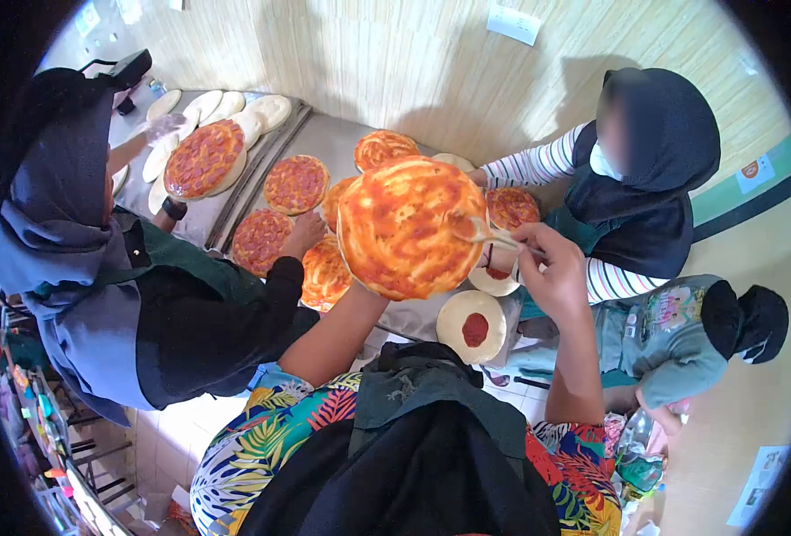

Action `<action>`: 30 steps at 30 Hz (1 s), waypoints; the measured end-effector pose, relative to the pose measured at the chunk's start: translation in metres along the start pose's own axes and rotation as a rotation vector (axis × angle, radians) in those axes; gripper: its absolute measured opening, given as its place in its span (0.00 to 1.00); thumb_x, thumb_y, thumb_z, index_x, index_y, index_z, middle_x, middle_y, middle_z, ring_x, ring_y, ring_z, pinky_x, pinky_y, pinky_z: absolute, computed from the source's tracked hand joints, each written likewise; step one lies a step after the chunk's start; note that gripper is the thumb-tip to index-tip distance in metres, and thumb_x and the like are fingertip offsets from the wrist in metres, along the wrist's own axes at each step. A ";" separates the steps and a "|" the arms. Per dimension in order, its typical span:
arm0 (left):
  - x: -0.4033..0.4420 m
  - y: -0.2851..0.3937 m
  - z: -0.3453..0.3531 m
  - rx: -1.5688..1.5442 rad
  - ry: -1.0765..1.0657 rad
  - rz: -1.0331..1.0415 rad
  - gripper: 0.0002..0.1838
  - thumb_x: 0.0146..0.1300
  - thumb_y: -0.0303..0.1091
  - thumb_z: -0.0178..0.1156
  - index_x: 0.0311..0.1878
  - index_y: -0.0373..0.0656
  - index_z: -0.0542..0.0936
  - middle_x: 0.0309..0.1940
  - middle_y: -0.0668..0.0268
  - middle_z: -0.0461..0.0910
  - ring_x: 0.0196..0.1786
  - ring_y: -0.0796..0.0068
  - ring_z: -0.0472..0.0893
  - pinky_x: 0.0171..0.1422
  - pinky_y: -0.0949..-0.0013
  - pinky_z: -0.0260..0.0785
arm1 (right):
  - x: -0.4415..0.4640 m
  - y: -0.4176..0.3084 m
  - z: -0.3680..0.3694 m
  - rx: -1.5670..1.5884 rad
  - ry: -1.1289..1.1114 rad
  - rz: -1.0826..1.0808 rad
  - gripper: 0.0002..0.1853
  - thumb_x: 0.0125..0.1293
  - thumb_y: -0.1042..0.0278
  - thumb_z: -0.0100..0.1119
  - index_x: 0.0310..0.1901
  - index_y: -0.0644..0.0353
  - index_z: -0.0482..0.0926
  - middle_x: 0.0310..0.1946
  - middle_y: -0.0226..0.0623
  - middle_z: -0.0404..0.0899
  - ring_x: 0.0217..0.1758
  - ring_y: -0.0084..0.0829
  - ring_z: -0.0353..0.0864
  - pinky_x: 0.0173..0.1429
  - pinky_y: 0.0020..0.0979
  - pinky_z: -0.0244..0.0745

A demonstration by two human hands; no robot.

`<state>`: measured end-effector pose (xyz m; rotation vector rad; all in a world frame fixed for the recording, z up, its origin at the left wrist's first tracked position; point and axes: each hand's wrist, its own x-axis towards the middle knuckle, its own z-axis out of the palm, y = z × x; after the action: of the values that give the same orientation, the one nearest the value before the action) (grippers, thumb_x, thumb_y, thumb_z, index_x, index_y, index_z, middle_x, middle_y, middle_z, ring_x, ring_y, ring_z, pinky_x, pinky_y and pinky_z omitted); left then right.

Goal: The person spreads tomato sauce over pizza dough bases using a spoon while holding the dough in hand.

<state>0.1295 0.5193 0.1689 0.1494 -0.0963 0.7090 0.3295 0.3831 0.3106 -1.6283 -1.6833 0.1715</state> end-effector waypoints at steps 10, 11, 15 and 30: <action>0.004 -0.005 0.000 -0.030 0.028 -0.021 0.32 0.74 0.54 0.48 0.73 0.45 0.63 0.70 0.52 0.68 0.68 0.54 0.74 0.70 0.48 0.72 | 0.009 -0.030 -0.012 -0.153 0.233 -0.250 0.09 0.55 0.81 0.60 0.40 0.64 0.79 0.32 0.43 0.78 0.32 0.44 0.81 0.38 0.38 0.76; 0.004 -0.005 -0.001 -0.031 0.027 -0.023 0.32 0.74 0.54 0.48 0.73 0.45 0.63 0.70 0.52 0.68 0.68 0.54 0.74 0.70 0.48 0.72 | 0.007 -0.024 -0.003 -0.178 0.165 -0.289 0.09 0.55 0.81 0.60 0.40 0.64 0.79 0.32 0.43 0.78 0.33 0.44 0.81 0.38 0.38 0.76; 0.007 -0.004 -0.003 -0.040 -0.004 -0.010 0.32 0.74 0.54 0.48 0.73 0.45 0.63 0.70 0.52 0.68 0.68 0.53 0.73 0.70 0.48 0.71 | 0.005 -0.023 0.001 -0.161 0.084 -0.262 0.08 0.59 0.83 0.59 0.41 0.66 0.79 0.32 0.44 0.77 0.33 0.43 0.81 0.40 0.34 0.75; 0.020 -0.007 -0.012 -0.066 -0.102 0.041 0.33 0.74 0.56 0.48 0.73 0.45 0.62 0.70 0.52 0.68 0.69 0.52 0.72 0.71 0.47 0.70 | 0.008 0.038 0.046 0.221 0.224 0.096 0.08 0.69 0.78 0.55 0.48 0.68 0.78 0.38 0.40 0.78 0.40 0.28 0.79 0.46 0.28 0.74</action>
<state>0.1496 0.5293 0.1587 0.1203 -0.2205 0.7384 0.3331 0.4155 0.2606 -1.5031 -1.3681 0.2073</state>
